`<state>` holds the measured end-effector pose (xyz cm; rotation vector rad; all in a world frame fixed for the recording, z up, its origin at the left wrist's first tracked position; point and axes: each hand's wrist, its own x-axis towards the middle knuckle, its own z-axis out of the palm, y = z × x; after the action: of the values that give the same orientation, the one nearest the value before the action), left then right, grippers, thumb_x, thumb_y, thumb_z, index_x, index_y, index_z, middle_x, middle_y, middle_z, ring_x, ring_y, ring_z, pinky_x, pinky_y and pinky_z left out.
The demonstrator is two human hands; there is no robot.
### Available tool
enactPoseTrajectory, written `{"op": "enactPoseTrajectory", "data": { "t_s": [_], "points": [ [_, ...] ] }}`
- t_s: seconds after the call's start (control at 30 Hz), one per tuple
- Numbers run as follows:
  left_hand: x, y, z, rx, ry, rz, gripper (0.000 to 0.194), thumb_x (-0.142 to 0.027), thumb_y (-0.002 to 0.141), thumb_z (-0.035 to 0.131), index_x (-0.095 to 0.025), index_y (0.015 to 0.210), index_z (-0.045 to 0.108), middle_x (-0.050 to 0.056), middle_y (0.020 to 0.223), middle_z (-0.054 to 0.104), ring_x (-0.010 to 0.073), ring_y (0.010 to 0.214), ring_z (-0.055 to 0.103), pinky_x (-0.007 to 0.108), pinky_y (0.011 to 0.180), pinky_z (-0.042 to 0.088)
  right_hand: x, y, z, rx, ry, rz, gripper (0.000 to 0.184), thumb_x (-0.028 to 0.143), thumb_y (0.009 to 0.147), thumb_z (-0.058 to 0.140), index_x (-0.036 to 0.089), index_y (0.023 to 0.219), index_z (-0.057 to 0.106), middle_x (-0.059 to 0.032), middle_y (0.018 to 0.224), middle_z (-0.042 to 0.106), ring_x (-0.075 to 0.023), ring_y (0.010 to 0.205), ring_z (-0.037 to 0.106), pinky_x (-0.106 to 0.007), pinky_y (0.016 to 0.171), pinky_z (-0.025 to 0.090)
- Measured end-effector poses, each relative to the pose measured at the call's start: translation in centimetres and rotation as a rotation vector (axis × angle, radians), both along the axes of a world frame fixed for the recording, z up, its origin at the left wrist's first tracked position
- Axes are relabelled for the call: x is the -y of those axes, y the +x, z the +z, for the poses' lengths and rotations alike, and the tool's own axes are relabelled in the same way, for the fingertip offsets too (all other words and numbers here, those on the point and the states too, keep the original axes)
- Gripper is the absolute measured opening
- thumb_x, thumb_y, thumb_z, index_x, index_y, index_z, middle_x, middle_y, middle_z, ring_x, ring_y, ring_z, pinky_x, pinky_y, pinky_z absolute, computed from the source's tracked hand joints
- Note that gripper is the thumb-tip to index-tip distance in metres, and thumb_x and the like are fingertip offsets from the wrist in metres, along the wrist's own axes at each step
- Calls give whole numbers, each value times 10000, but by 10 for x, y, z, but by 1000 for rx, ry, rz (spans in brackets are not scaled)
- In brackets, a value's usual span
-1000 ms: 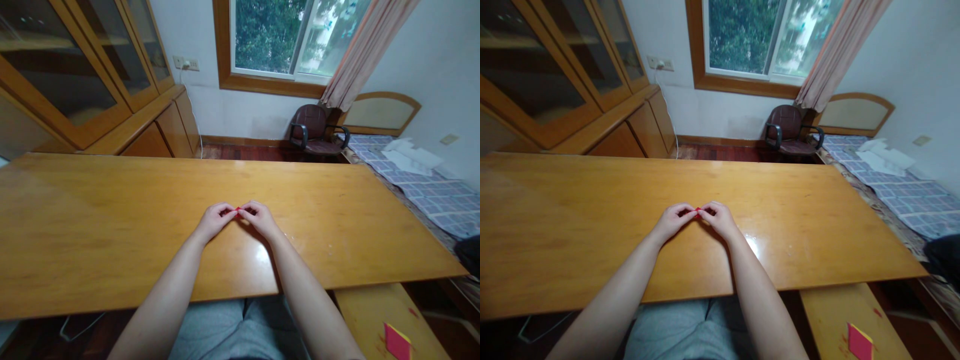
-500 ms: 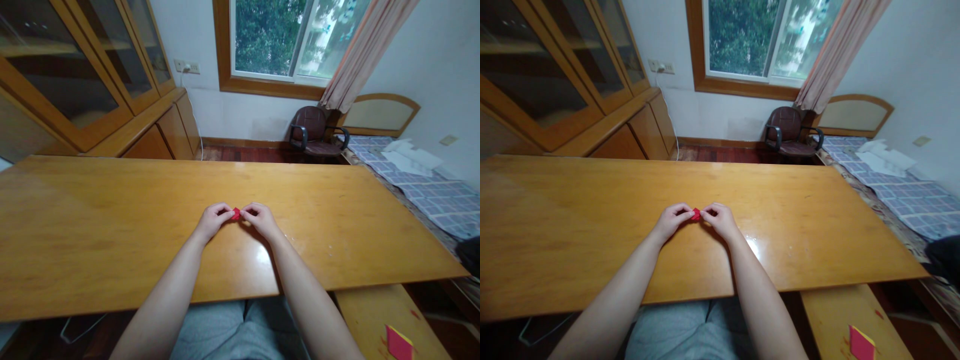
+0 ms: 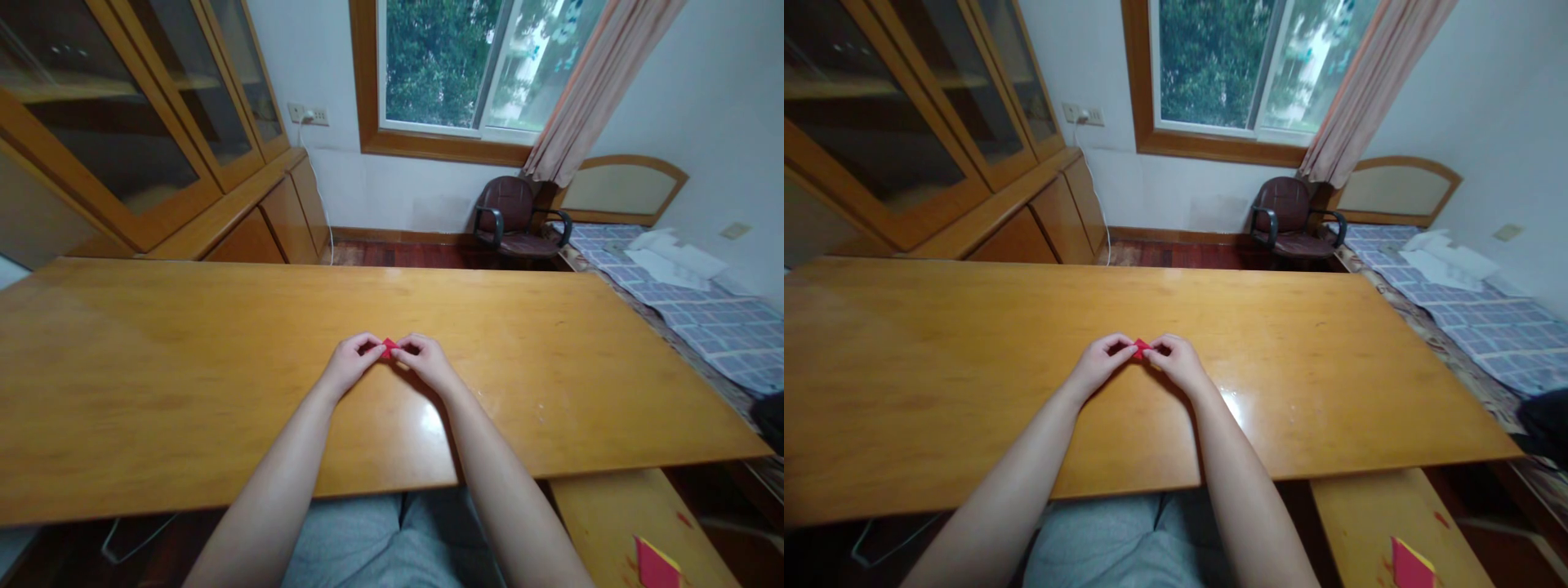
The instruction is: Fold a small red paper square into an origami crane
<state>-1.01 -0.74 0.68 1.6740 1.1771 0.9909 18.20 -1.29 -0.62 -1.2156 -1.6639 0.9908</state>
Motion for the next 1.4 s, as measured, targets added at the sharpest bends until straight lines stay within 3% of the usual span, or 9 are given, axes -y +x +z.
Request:
{"op": "enactPoseTrajectory", "data": {
  "t_s": [0.4, 0.57, 0.8, 1.17, 1.4],
  "points": [
    [-1, 0, -4, -55, 13, -7, 281, -439, 790, 683, -169, 855, 723, 39, 821, 721, 179, 754, 632, 264, 699, 474, 3, 0, 6, -99, -35, -18, 198, 358, 790, 687, 161, 778, 698, -24, 718, 670, -146, 644, 587, -260, 637, 448],
    [-1, 0, -7, -102, 37, -26, 258, -416, 806, 663, -168, 820, 733, 41, 793, 719, 180, 737, 632, 265, 688, 466, 1, 0, 1, -23, -3, 2, 194, 357, 800, 685, 165, 803, 714, -31, 757, 675, -154, 704, 589, -256, 651, 442],
    [-1, -1, -3, -145, 18, -31, 250, -392, 785, 662, -150, 753, 718, 25, 701, 673, 159, 662, 567, 256, 634, 418, 1, 1, -4, 22, 37, 13, 184, 340, 801, 687, 163, 753, 711, -7, 682, 641, -125, 634, 547, -223, 589, 399],
    [-2, -9, -6, 84, -98, 25, 224, -369, 762, 689, -147, 742, 669, 7, 698, 666, 152, 679, 575, 247, 660, 411, 0, 4, -2, -349, -175, -98, 280, 438, 772, 695, 163, 771, 641, 3, 620, 626, -121, 517, 574, -225, 507, 448],
    [-2, -4, -5, -27, -30, 5, 236, -385, 763, 687, -150, 739, 706, 17, 709, 676, 162, 681, 577, 255, 659, 421, -1, 0, -3, -170, 9, -1, 245, 406, 794, 719, 182, 892, 711, -16, 774, 639, -124, 628, 587, -246, 601, 480]
  ]
}}
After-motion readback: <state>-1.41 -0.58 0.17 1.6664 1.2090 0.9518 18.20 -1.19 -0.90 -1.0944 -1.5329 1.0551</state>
